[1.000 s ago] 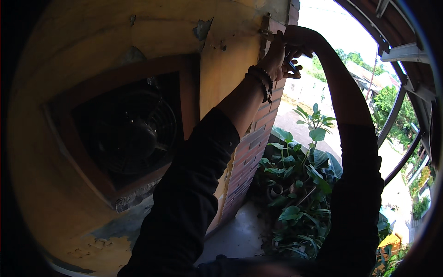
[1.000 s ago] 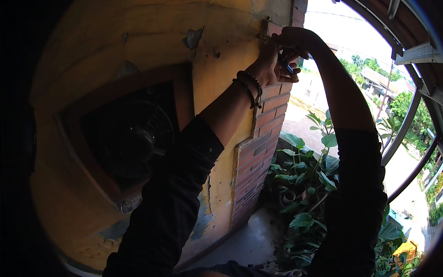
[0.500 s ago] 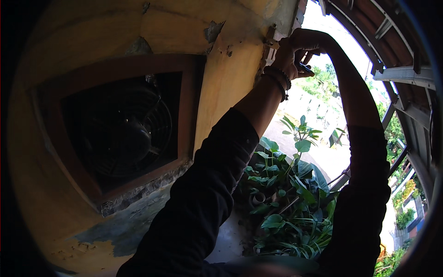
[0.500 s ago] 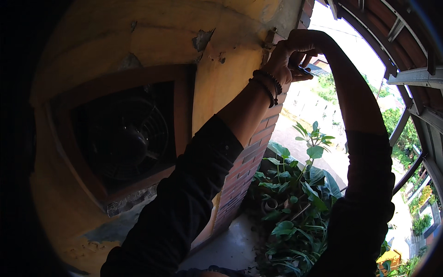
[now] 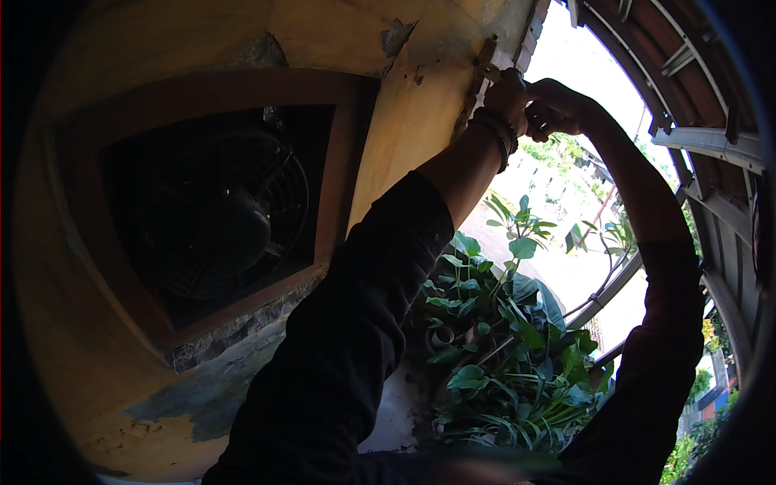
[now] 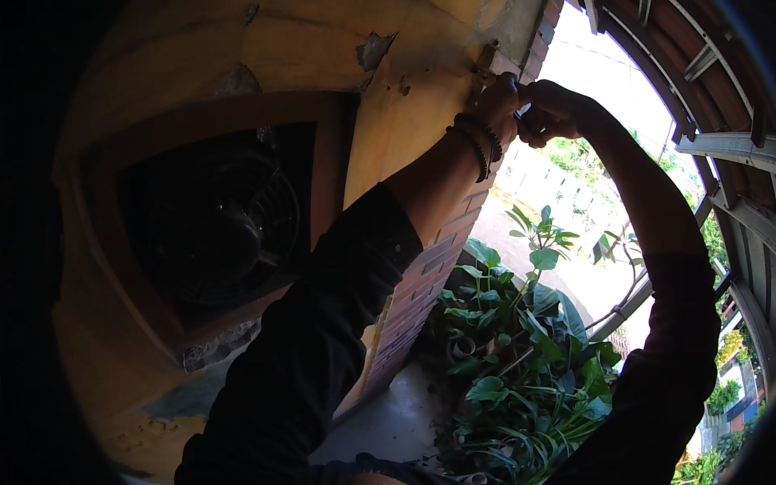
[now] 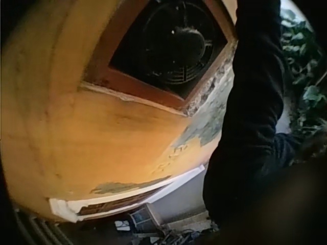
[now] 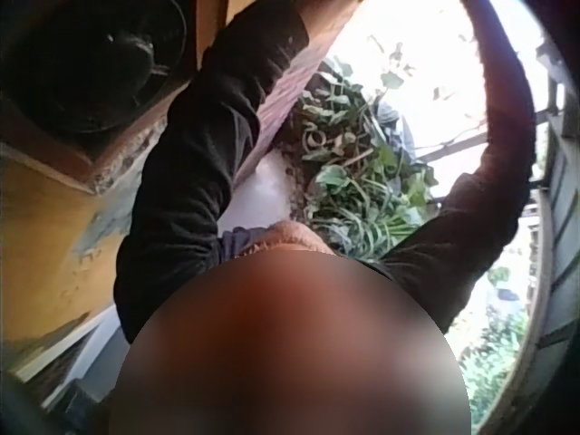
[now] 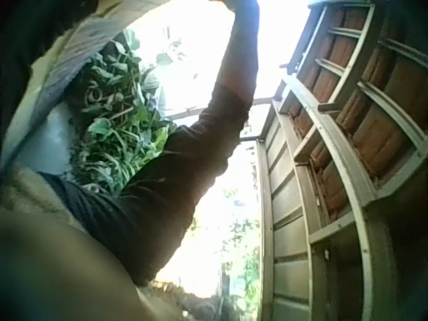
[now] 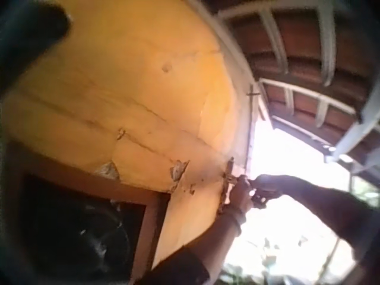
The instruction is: Repairing or adjusting the mounting of a wall exhaust fan using pliers.
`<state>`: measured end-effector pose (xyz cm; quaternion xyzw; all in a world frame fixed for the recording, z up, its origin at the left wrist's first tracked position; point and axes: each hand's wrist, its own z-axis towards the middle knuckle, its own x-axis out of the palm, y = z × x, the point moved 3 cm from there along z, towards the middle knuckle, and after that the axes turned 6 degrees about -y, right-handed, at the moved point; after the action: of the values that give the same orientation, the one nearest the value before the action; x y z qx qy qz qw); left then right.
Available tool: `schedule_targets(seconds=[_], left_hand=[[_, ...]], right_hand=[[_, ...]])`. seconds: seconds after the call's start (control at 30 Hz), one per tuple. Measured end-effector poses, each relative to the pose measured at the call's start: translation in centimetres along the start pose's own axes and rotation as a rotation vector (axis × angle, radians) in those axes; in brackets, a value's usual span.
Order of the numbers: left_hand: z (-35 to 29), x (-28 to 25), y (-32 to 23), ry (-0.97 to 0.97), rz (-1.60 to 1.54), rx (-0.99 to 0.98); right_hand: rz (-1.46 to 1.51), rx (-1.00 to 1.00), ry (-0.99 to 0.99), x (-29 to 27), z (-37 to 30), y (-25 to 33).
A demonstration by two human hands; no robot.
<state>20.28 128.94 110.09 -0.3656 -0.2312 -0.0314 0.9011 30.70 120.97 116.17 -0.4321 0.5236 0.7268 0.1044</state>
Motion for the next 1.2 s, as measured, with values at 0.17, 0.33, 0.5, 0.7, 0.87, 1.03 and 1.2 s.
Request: schedule_targets(seconds=[0.17,0.33,0.5,0.7,0.87,1.03,1.2], left_hand=[[-4.4,3.4,-0.9,0.16,-0.189,-0.443],[-4.2,-1.5,-0.2,0.255,-0.262,-0.389],[-3.9,-4.4,0.2,0.219,-0.141,-0.365],[-4.2,-2.1,-2.1,0.406,0.098,-0.421],[-2.1,0.1,2.2,0.271,-0.148,-0.176],[-1.7,-3.5,7.8,0.257,0.384,-0.027],[-7.1,-7.1,6.1,0.283,0.648,-0.067]], right_hand=[[0.001,-0.013,-0.237,-1.3,-1.3,-5.1],[0.137,-0.219,-0.196,3.9,1.7,-6.1],[0.396,-0.35,-0.162,7.3,3.5,-7.3],[-0.069,-0.112,-0.145,1.6,-0.1,-3.4],[0.026,-0.082,-0.11,1.1,0.8,-4.4],[0.589,-0.313,-0.246,8.9,2.7,-11.1],[0.494,-0.201,-0.387,12.1,1.0,-13.3]])
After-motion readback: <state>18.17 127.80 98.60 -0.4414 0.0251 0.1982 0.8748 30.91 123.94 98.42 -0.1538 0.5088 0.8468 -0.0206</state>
